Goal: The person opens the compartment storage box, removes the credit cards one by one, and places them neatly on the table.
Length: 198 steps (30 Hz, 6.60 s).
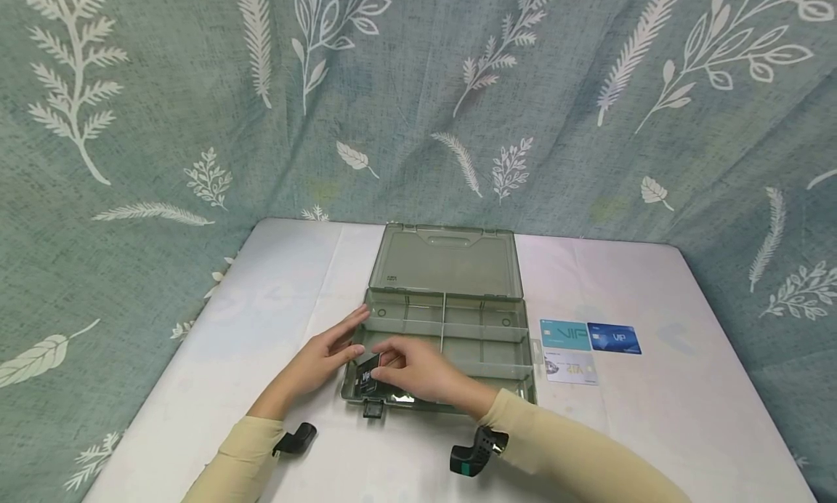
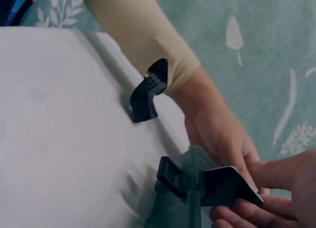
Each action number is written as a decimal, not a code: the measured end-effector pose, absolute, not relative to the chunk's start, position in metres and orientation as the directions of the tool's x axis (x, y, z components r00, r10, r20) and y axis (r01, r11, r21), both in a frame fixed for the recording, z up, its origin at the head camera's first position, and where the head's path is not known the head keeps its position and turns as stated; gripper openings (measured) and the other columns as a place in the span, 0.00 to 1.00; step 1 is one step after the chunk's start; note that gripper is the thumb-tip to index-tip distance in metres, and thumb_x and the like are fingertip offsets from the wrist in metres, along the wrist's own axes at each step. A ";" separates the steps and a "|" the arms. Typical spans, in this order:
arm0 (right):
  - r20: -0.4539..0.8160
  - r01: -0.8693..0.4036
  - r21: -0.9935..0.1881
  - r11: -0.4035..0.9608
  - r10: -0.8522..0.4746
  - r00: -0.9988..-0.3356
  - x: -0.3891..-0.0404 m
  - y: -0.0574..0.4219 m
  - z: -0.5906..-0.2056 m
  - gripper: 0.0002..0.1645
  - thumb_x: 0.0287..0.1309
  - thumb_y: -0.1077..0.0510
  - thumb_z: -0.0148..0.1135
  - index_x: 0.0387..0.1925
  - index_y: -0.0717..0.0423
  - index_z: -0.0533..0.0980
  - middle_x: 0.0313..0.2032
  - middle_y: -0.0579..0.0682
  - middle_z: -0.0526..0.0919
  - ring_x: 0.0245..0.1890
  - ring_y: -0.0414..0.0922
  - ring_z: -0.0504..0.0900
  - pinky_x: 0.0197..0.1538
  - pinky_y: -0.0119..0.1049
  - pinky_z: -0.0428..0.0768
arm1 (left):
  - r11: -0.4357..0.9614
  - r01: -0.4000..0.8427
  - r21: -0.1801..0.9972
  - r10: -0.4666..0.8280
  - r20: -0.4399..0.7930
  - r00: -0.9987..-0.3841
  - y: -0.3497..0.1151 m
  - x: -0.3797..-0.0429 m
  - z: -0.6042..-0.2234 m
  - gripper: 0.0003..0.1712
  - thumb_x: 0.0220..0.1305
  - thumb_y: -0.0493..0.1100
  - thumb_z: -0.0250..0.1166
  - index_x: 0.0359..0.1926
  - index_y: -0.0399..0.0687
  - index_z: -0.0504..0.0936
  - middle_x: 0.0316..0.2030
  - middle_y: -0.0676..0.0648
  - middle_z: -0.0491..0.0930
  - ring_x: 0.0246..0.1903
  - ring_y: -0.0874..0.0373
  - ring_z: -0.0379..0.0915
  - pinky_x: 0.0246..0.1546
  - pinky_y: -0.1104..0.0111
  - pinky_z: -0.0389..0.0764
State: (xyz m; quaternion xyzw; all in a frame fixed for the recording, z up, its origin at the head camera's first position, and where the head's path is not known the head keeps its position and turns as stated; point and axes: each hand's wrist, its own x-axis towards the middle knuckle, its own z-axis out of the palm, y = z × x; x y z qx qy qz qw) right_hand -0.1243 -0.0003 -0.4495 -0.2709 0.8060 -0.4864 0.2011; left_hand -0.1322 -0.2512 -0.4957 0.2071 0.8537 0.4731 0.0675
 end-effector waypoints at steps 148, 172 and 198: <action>-0.204 0.227 -0.746 0.626 0.109 -0.973 -0.097 0.331 -0.481 0.22 0.74 0.68 0.46 0.66 0.65 0.68 0.48 0.64 0.76 0.41 0.46 0.71 0.30 0.29 0.74 | 0.481 0.285 0.829 0.409 0.075 -0.909 -0.249 -0.131 -0.493 0.37 0.75 0.48 0.62 0.79 0.48 0.60 0.80 0.53 0.52 0.75 0.50 0.54 0.71 0.78 0.57; -0.042 0.124 -0.544 0.830 0.121 -0.992 -0.103 0.344 -0.498 0.24 0.65 0.60 0.64 0.58 0.69 0.74 0.46 0.70 0.77 0.39 0.56 0.76 0.29 0.33 0.71 | 0.473 0.286 0.833 0.415 0.076 -0.907 -0.247 -0.133 -0.494 0.37 0.75 0.48 0.62 0.79 0.48 0.60 0.80 0.53 0.51 0.76 0.50 0.53 0.71 0.78 0.58; 0.008 0.158 -0.539 0.827 0.193 -0.981 -0.098 0.341 -0.501 0.27 0.64 0.58 0.68 0.58 0.70 0.73 0.52 0.70 0.73 0.42 0.57 0.75 0.32 0.34 0.72 | 0.492 0.286 0.822 0.417 0.066 -0.906 -0.248 -0.134 -0.494 0.38 0.75 0.49 0.62 0.79 0.49 0.59 0.80 0.55 0.51 0.76 0.51 0.53 0.72 0.72 0.59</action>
